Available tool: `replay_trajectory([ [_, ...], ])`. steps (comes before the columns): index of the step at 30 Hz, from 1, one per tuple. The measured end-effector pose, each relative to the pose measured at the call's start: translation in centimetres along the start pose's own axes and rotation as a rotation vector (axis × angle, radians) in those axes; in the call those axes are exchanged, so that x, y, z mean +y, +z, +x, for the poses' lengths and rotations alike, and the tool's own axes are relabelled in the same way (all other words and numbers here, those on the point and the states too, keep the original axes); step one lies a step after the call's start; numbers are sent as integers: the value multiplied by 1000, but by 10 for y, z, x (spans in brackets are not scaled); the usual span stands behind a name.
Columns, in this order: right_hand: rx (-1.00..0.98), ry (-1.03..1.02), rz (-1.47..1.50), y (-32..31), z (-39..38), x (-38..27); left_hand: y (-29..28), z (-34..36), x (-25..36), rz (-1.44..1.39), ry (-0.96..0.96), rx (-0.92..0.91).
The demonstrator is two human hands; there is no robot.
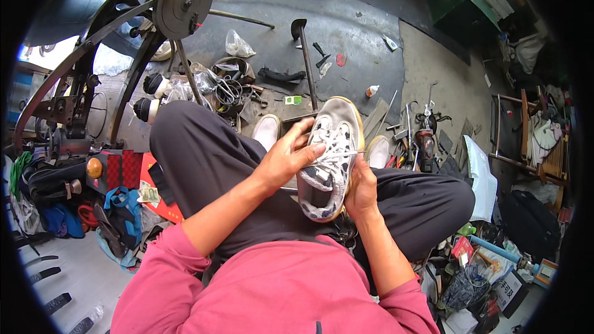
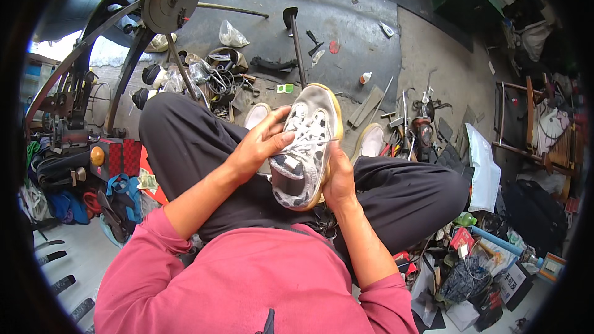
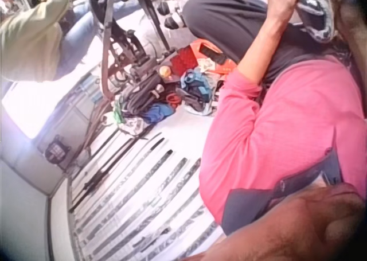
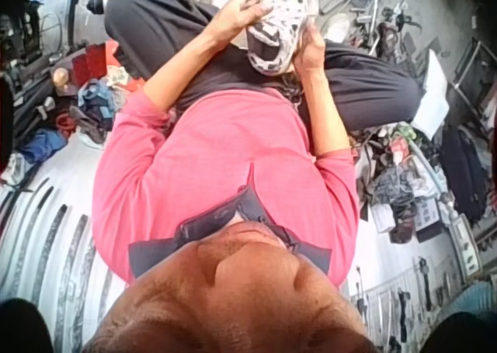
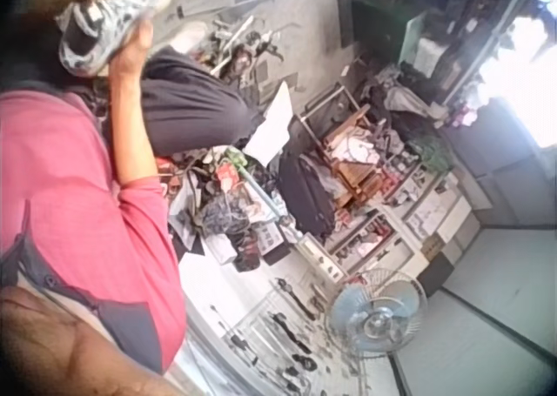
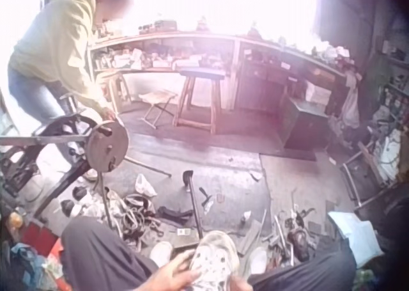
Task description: The person applies glue to the sole of a white sneaker and uses a metal hook tool to press and align the sole to the upper. They repeatedly apply glue and press the sole along the edge, working on one shoe at a time.
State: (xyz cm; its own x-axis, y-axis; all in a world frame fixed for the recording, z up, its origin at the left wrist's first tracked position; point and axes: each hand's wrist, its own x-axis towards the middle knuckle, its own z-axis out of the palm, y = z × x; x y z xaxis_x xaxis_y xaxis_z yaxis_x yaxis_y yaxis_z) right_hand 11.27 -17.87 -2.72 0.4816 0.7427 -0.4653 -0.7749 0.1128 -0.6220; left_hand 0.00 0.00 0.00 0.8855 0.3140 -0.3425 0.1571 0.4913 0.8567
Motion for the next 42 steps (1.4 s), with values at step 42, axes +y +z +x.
replay_trajectory([
  [42,-215,-30,-767,24,20,-37,-5,-5,52,-120,131,267],
])
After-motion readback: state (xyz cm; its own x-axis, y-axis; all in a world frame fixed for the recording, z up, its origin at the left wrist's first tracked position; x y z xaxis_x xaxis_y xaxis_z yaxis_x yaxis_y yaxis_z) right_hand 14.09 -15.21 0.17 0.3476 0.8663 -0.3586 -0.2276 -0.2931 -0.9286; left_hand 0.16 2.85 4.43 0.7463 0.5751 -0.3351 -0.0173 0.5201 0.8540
